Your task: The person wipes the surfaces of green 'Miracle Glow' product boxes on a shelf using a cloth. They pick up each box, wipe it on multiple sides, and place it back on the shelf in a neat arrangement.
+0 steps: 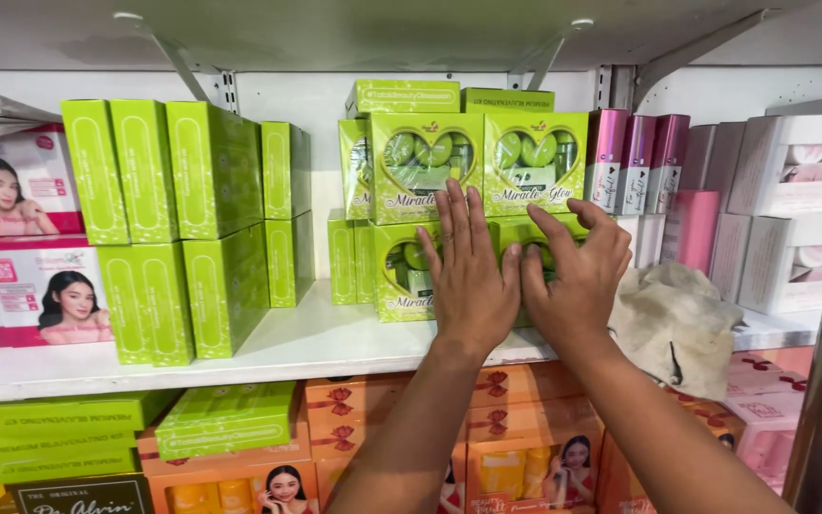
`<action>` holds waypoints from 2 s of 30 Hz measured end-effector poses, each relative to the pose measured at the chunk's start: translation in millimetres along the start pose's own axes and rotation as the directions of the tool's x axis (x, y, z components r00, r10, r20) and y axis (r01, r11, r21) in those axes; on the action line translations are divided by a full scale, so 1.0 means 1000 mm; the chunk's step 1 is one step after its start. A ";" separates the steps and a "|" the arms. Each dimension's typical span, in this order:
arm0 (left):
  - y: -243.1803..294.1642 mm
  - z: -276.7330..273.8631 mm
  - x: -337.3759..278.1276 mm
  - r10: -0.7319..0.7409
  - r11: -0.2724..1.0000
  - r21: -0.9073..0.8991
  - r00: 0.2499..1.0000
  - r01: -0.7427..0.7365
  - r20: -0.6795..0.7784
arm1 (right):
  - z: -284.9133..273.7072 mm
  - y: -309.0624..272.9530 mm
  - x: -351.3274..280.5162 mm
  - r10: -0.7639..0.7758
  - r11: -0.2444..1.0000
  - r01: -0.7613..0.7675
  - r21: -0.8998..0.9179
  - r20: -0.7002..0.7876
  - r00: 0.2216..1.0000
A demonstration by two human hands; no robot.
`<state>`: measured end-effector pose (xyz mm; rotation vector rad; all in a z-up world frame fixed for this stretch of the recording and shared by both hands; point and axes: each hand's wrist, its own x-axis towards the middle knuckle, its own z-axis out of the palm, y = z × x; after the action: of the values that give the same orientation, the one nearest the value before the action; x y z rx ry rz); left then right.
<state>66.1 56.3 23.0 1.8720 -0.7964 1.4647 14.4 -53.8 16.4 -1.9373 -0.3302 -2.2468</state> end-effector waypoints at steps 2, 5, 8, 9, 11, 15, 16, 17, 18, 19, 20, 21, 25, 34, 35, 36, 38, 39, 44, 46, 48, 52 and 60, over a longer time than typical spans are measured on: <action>0.003 0.000 0.002 -0.034 0.999 0.012 0.999 0.034 0.025 | -0.002 0.009 0.001 0.015 1.000 -0.014 -0.013 0.031 0.999; 0.004 -0.006 0.002 -0.091 0.996 0.009 0.993 0.090 0.071 | 0.001 0.026 0.001 0.055 0.997 -0.049 -0.064 0.089 0.995; 0.004 -0.010 0.001 -0.119 0.993 0.018 0.983 0.118 0.142 | 0.008 0.043 -0.001 0.122 0.988 -0.109 -0.113 0.118 0.986; 0.004 -0.010 0.001 -0.123 0.992 0.038 0.974 0.118 0.190 | 0.010 0.048 -0.001 0.162 0.981 -0.147 -0.128 0.117 0.980; 0.005 -0.010 0.002 -0.135 0.990 0.083 0.958 0.117 0.253 | 0.013 0.056 -0.004 0.238 0.971 -0.232 -0.058 0.114 0.965; 0.001 -0.004 -0.001 -0.115 0.990 0.120 0.938 0.080 0.328 | 0.023 0.077 -0.009 0.415 0.868 -0.449 0.211 0.186 0.891; 0.001 -0.004 -0.002 -0.115 0.989 0.123 0.937 0.078 0.330 | 0.023 0.077 -0.008 0.419 0.866 -0.452 0.213 0.185 0.889; 0.001 -0.004 -0.003 -0.107 0.991 0.112 0.935 0.073 0.338 | 0.024 0.078 -0.006 0.503 0.766 -0.566 0.305 0.264 0.823; 0.000 -0.005 -0.003 -0.098 0.993 0.100 0.934 0.068 0.345 | 0.024 0.078 -0.004 0.566 0.641 -0.667 0.380 0.352 0.745; 0.000 -0.005 -0.004 -0.102 0.992 0.104 0.933 0.070 0.346 | 0.025 0.079 -0.006 0.566 0.638 -0.669 0.381 0.356 0.744; 0.000 -0.006 -0.004 -0.096 0.992 0.109 0.933 0.061 0.346 | 0.026 0.079 -0.007 0.551 0.663 -0.645 0.379 0.335 0.764; 0.000 -0.006 -0.005 -0.090 0.992 0.115 0.934 0.053 0.346 | 0.027 0.080 -0.009 0.535 0.688 -0.621 0.377 0.315 0.784; 0.001 -0.008 -0.009 -0.077 0.992 0.118 0.941 0.040 0.330 | 0.015 0.068 -0.004 0.551 0.643 -0.632 0.432 0.313 0.774; 0.012 -0.021 -0.009 -0.064 0.987 -0.123 0.948 0.107 0.310 | -0.007 0.054 0.001 0.606 0.331 -0.611 0.719 0.334 0.722; 0.008 -0.018 -0.011 -0.010 0.957 -0.273 0.951 0.099 0.309 | -0.008 0.053 0.001 0.576 0.336 -0.571 0.749 0.316 0.754; 0.004 -0.016 -0.012 0.043 0.905 -0.416 0.953 0.090 0.299 | -0.009 0.052 0.000 0.546 0.340 -0.530 0.777 0.296 0.784; 0.003 -0.016 -0.012 0.039 0.859 -0.496 0.953 0.122 0.301 | -0.009 0.053 0.001 0.544 0.333 -0.540 0.773 0.311 0.780; 0.002 -0.015 -0.011 0.038 0.802 -0.577 0.951 0.155 0.308 | -0.009 0.054 0.001 0.545 0.331 -0.553 0.764 0.324 0.773; -0.005 -0.013 -0.012 -0.078 0.784 -0.541 0.913 0.304 0.400 | -0.010 0.051 0.004 0.561 0.332 -0.619 0.712 0.378 0.736; -0.004 -0.014 -0.011 -0.131 0.754 -0.531 0.881 0.387 0.455 | -0.012 0.050 0.004 0.560 0.345 -0.634 0.692 0.391 0.731; -0.005 -0.014 -0.010 -0.112 0.721 -0.589 0.900 0.365 0.420 | -0.011 0.050 0.005 0.528 0.350 -0.591 0.727 0.368 0.765; -0.009 -0.026 -0.014 -0.152 0.757 -0.569 0.934 0.321 0.324 | -0.006 0.059 -0.005 0.523 0.251 -0.571 0.782 0.387 0.760; -0.022 -0.032 -0.020 -0.168 0.742 -0.607 0.955 0.285 0.243 | 0.012 0.075 -0.016 0.389 0.719 -0.265 0.643 -0.056 0.920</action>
<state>60.4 96.5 7.2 1.4982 -0.9584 0.7381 47.5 -123.7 6.7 -1.2979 -0.5689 -1.7529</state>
